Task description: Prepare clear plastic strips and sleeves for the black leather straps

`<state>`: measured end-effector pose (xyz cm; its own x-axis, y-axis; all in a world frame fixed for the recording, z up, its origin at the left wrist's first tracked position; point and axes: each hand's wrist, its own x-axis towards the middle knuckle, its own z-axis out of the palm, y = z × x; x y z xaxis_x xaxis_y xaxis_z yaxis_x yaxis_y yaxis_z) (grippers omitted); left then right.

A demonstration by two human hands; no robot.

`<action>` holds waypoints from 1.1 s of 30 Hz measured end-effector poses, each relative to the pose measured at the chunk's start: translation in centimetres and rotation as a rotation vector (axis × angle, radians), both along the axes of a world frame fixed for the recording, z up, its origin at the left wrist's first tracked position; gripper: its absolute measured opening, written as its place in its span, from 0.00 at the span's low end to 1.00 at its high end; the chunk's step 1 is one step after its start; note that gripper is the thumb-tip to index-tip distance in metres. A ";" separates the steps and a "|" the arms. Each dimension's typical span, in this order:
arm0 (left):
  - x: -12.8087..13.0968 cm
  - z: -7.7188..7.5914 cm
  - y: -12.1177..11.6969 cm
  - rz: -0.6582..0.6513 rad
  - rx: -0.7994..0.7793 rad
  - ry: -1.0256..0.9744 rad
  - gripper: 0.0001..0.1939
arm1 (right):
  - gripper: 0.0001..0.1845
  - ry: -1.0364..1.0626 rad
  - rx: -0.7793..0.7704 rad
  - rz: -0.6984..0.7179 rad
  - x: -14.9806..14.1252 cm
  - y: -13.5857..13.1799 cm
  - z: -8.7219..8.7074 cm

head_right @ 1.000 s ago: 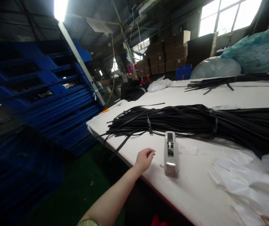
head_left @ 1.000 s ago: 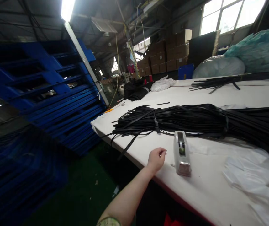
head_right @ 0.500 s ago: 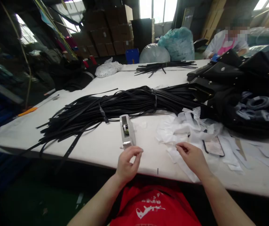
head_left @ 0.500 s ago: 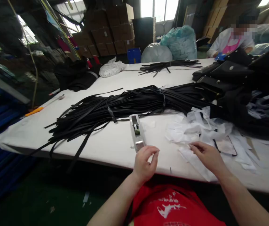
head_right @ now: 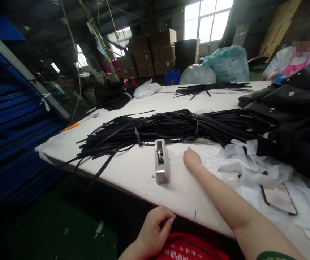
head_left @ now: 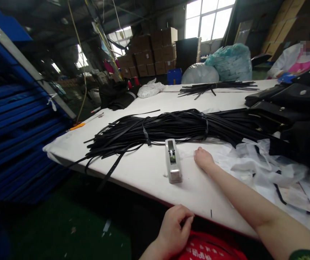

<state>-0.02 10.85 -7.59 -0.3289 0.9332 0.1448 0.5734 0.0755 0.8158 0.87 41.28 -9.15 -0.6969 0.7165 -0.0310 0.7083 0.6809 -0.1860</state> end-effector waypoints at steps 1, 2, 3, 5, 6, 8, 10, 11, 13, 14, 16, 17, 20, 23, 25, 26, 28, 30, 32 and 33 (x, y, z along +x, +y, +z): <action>-0.1 -0.1 -0.2 0.020 0.005 -0.012 0.08 | 0.15 -0.010 0.003 -0.006 -0.2 0.3 0.1; -0.2 -0.2 -0.4 0.035 0.010 -0.026 0.08 | 0.14 -0.012 0.005 -0.008 -0.2 0.5 0.2; -0.4 -0.3 -0.6 0.048 0.014 -0.040 0.08 | 0.14 -0.006 0.007 -0.008 0.0 0.6 0.5; -0.6 -0.4 -0.9 0.064 0.017 -0.066 0.09 | 0.12 0.030 0.012 -0.004 0.8 0.4 1.3; -0.8 -0.5 -0.9 0.066 0.018 -0.073 0.09 | 0.11 0.059 0.014 0.007 1.5 0.0 1.7; -1.0 -0.5 -0.9 0.067 0.022 -0.082 0.09 | 0.11 0.133 0.009 0.058 3.1 -1.4 2.6; -1.2 -0.4 -0.5 0.079 0.030 -0.088 0.09 | 0.13 0.211 -0.018 0.141 5.1 -3.4 3.2; -1.3 -0.3 -0.2 0.089 0.031 -0.089 0.08 | 0.14 0.247 -0.038 0.185 6.0 -4.6 3.4; -1.4 0.1 0.5 0.117 0.027 -0.089 0.08 | 0.15 0.316 -0.082 0.253 7.8 -6.8 3.6; -1.4 0.2 0.9 0.125 0.020 -0.091 0.08 | 0.15 0.349 -0.102 0.277 8.5 -7.8 3.6; -1.4 0.5 1.6 0.120 0.009 -0.105 0.11 | 0.15 0.411 -0.134 0.311 9.5 -9.5 3.7; -1.4 0.6 1.8 0.116 0.008 -0.116 0.11 | 0.15 0.437 -0.147 0.323 9.9 -10.3 3.7; -1.4 0.5 2.1 0.119 0.012 -0.117 0.19 | 0.13 0.496 -0.211 0.362 10.6 -12.6 4.1; -1.5 0.1 1.9 0.106 0.026 0.011 0.37 | 0.10 0.602 -0.396 0.320 10.9 -14.6 4.6; -1.4 0.0 1.8 0.082 0.041 0.135 0.42 | 0.10 0.663 -0.517 0.252 11.0 -15.3 4.7; -1.4 0.1 1.7 0.070 0.053 0.180 0.42 | 0.11 0.673 -0.560 0.233 10.9 -15.4 4.7; -1.4 0.7 1.7 0.045 0.102 0.216 0.41 | 0.11 0.672 -0.631 0.242 10.8 -15.3 4.4; -1.4 1.5 1.5 0.006 0.177 0.194 0.38 | 0.11 0.671 -0.689 0.275 10.7 -15.2 4.2; -1.6 2.4 1.2 -0.034 0.248 0.149 0.31 | 0.11 0.680 -0.713 0.312 10.6 -15.5 4.2; -1.7 2.8 0.9 -0.049 0.278 0.123 0.27 | 0.10 0.688 -0.712 0.326 10.6 -15.7 4.4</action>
